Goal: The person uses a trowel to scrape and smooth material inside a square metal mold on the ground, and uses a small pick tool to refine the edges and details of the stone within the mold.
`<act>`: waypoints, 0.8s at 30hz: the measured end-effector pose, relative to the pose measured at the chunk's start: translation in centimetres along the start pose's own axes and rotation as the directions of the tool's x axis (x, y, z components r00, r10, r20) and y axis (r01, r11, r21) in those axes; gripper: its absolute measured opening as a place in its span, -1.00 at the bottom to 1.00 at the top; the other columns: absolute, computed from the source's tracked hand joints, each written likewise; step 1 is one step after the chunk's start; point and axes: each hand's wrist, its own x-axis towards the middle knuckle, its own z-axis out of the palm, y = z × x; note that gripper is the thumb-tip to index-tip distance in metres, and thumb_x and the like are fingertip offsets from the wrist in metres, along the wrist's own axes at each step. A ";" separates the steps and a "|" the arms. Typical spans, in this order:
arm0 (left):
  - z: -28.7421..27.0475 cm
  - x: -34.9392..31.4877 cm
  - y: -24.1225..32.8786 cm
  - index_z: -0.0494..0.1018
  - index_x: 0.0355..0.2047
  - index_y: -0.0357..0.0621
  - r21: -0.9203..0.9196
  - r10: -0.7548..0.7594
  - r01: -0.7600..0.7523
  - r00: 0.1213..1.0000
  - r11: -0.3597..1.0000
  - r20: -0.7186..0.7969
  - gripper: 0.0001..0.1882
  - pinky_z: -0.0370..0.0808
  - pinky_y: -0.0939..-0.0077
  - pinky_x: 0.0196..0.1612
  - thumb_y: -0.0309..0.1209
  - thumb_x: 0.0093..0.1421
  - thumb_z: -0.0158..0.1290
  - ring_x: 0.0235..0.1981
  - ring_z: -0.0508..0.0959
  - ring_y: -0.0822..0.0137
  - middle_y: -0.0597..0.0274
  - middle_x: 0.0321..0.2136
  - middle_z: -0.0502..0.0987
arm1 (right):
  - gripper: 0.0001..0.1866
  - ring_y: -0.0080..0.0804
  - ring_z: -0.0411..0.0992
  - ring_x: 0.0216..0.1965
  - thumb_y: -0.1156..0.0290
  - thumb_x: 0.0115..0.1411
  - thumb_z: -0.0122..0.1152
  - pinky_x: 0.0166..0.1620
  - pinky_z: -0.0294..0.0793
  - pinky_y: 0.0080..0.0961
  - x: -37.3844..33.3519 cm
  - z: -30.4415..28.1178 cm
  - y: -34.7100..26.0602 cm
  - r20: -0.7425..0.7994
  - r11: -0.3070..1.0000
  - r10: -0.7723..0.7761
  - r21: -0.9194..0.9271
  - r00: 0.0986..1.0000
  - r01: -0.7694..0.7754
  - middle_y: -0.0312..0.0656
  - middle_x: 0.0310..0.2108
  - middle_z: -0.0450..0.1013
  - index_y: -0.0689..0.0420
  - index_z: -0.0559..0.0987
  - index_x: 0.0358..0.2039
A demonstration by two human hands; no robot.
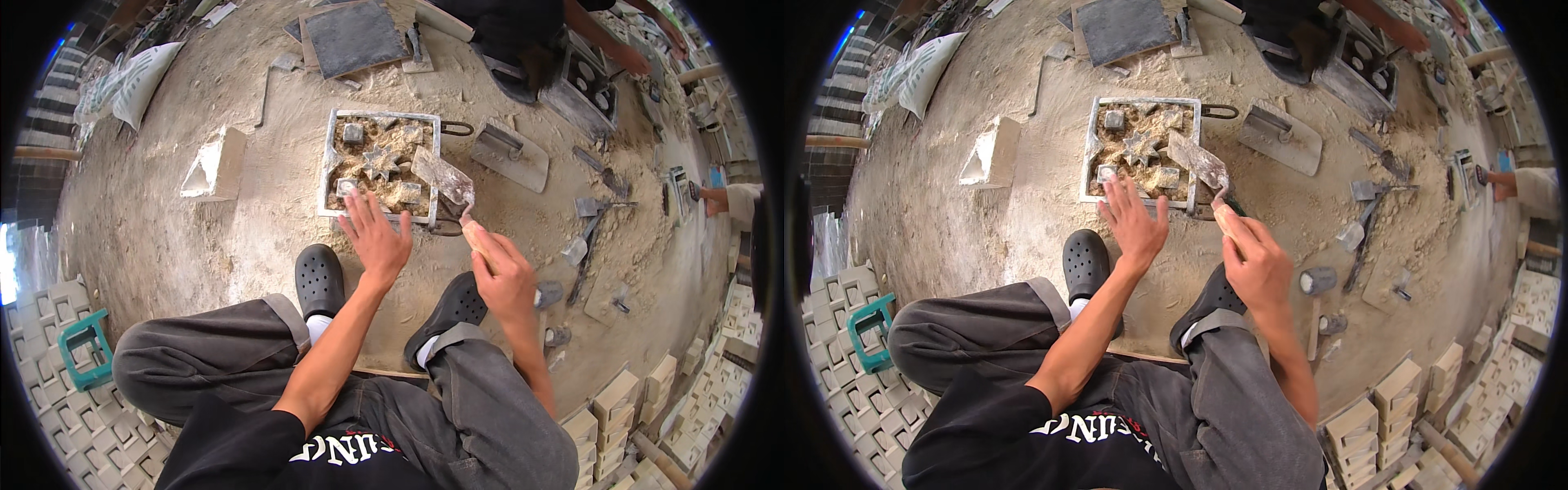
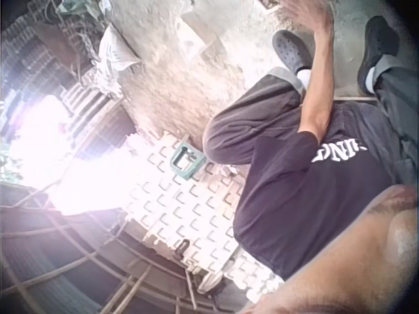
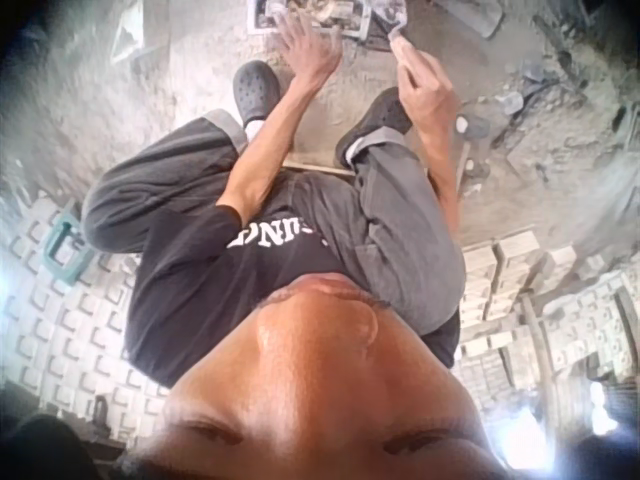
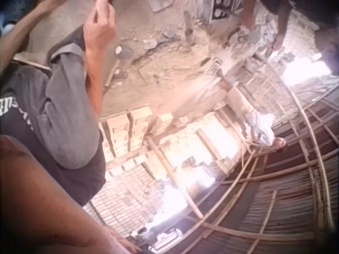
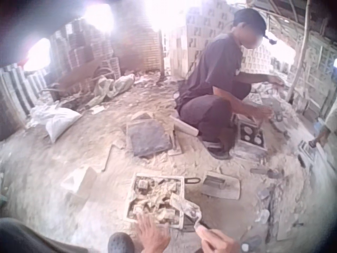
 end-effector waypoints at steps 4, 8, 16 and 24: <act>-1.3 0.2 0.9 0.22 0.25 -0.37 0.005 0.021 -0.021 0.999 1.000 0.033 -0.19 -0.37 -0.29 0.37 0.12 0.28 -0.06 0.45 -0.23 -0.20 -0.31 0.39 -0.09 | -0.64 -0.10 0.57 -0.25 0.47 0.10 0.29 -0.23 0.56 -0.30 -0.5 -2.4 -0.2 -0.007 0.998 0.035 -0.051 0.999 -0.036 -0.15 -0.17 0.57 0.04 0.63 -0.04; -2.2 2.7 1.6 0.40 0.10 -0.42 0.030 0.013 -0.016 0.995 0.999 0.097 -0.14 -0.43 -0.33 0.34 0.26 0.26 -0.15 0.45 -0.27 -0.23 -0.39 0.38 -0.09 | -0.64 -0.08 0.57 -0.22 0.45 0.11 0.29 -0.19 0.56 -0.30 -1.3 -3.3 0.5 -0.030 0.998 0.057 -0.012 0.998 -0.058 -0.11 -0.16 0.57 0.09 0.63 -0.03; -1.2 5.5 4.3 0.50 -0.01 -0.39 0.026 -0.053 0.049 0.975 0.998 0.215 -0.05 -0.50 -0.31 0.34 0.41 0.19 -0.19 0.45 -0.36 -0.27 -0.43 0.38 -0.15 | -0.63 -0.05 0.56 -0.20 0.44 0.14 0.28 -0.16 0.54 -0.27 -2.6 -2.9 1.3 -0.005 0.983 0.176 0.057 0.984 -0.176 -0.02 -0.16 0.57 0.15 0.61 -0.01; -0.1 6.2 2.1 0.51 -0.01 -0.09 -0.040 0.136 -0.139 0.988 0.989 -0.067 -0.32 -0.43 -0.30 0.36 0.25 0.19 0.02 0.45 -0.30 -0.23 -0.32 0.39 -0.08 | -0.63 -0.04 0.56 -0.19 0.43 0.15 0.28 -0.14 0.53 -0.29 -3.5 -2.2 2.6 -0.033 0.962 0.253 0.114 0.967 -0.248 -0.01 -0.17 0.57 0.15 0.61 -0.01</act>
